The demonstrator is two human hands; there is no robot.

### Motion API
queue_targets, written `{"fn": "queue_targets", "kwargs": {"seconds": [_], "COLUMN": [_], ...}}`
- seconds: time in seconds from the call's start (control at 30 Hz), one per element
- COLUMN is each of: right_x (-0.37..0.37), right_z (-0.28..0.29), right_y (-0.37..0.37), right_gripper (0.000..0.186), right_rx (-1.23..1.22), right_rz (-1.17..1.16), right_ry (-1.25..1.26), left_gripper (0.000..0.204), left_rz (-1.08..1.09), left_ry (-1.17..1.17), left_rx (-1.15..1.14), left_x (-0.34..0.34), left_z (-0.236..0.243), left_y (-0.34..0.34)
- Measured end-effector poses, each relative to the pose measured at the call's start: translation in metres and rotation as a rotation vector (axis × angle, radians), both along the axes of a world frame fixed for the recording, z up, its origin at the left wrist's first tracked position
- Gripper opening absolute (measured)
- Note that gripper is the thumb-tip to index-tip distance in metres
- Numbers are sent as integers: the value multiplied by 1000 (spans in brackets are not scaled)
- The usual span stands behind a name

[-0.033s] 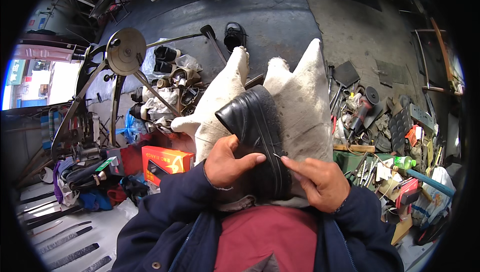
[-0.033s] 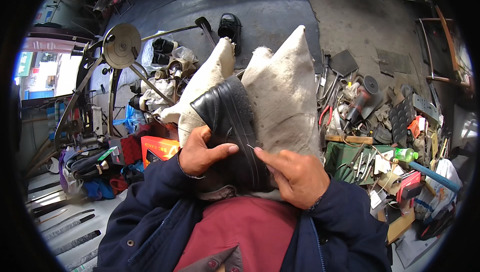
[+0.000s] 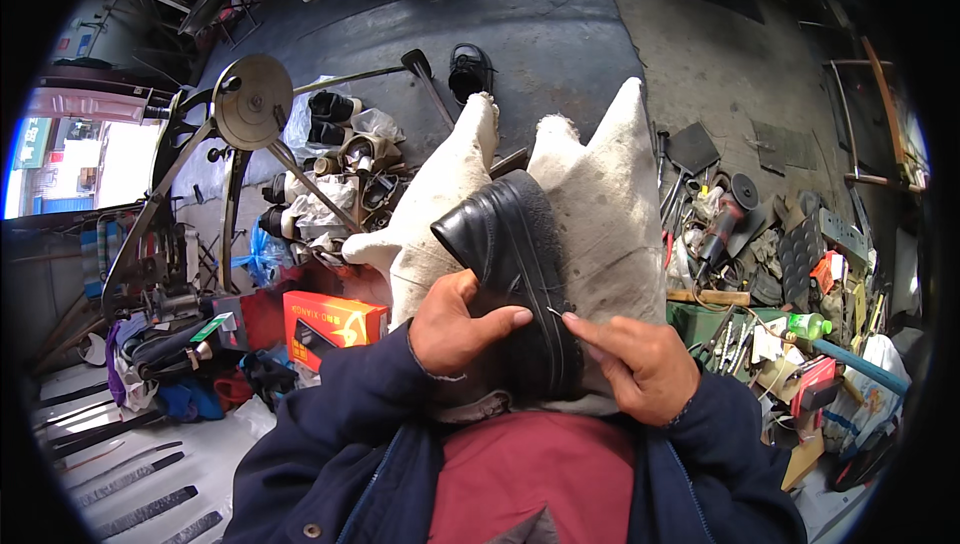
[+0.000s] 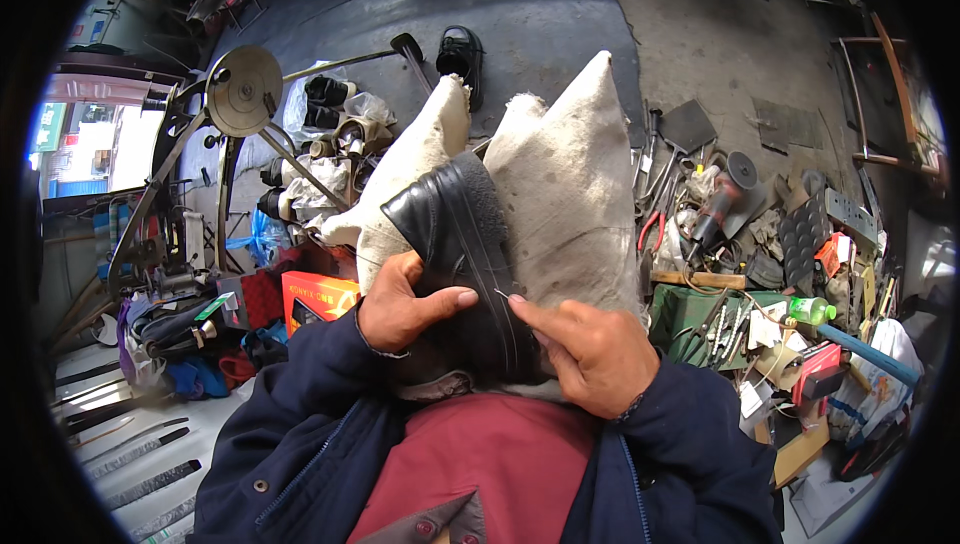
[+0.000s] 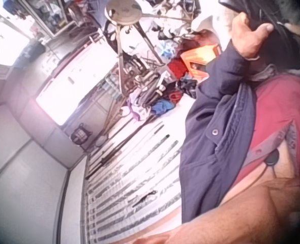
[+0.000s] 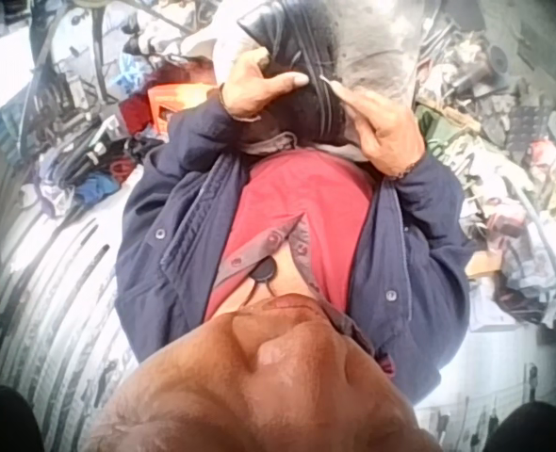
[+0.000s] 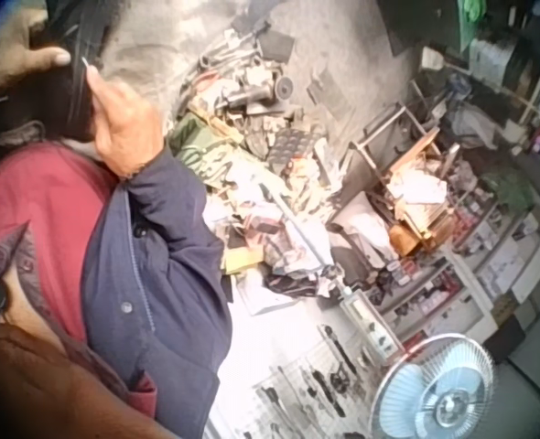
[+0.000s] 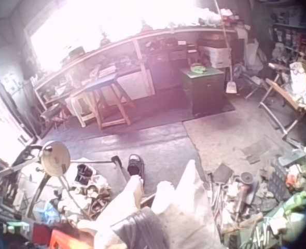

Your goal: The person stitches the side of a black shoe using a needle and thread while holding the shoe on a white cloth. The hands repeatedly insert the needle, pull the thread, and adjust the shoe position.

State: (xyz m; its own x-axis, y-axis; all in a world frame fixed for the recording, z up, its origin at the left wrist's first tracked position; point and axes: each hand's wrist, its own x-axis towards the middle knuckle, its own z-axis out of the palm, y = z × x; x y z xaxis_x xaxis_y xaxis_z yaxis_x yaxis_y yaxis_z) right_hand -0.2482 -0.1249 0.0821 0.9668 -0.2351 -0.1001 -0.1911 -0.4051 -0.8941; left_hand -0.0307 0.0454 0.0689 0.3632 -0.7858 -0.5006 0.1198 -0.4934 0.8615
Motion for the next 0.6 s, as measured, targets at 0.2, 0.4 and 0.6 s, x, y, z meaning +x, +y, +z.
{"fn": "queue_targets", "kwargs": {"seconds": [0.2,0.4,0.6], "right_x": [10,18,23], "right_z": [-4,6,17], "right_y": [8,-15,-21], "right_gripper": [45,45,47], "right_rx": [147,102,75], "right_rz": [-95,69,138], "right_ry": [26,46,144], "left_gripper": [27,35,33], "left_rz": [-61,-57,-70], "left_ry": [-173,-199,-204], "left_rx": [24,31,18], "left_x": [3,3,4], "left_z": [-8,-8,-6], "left_y": [7,4,4]}}
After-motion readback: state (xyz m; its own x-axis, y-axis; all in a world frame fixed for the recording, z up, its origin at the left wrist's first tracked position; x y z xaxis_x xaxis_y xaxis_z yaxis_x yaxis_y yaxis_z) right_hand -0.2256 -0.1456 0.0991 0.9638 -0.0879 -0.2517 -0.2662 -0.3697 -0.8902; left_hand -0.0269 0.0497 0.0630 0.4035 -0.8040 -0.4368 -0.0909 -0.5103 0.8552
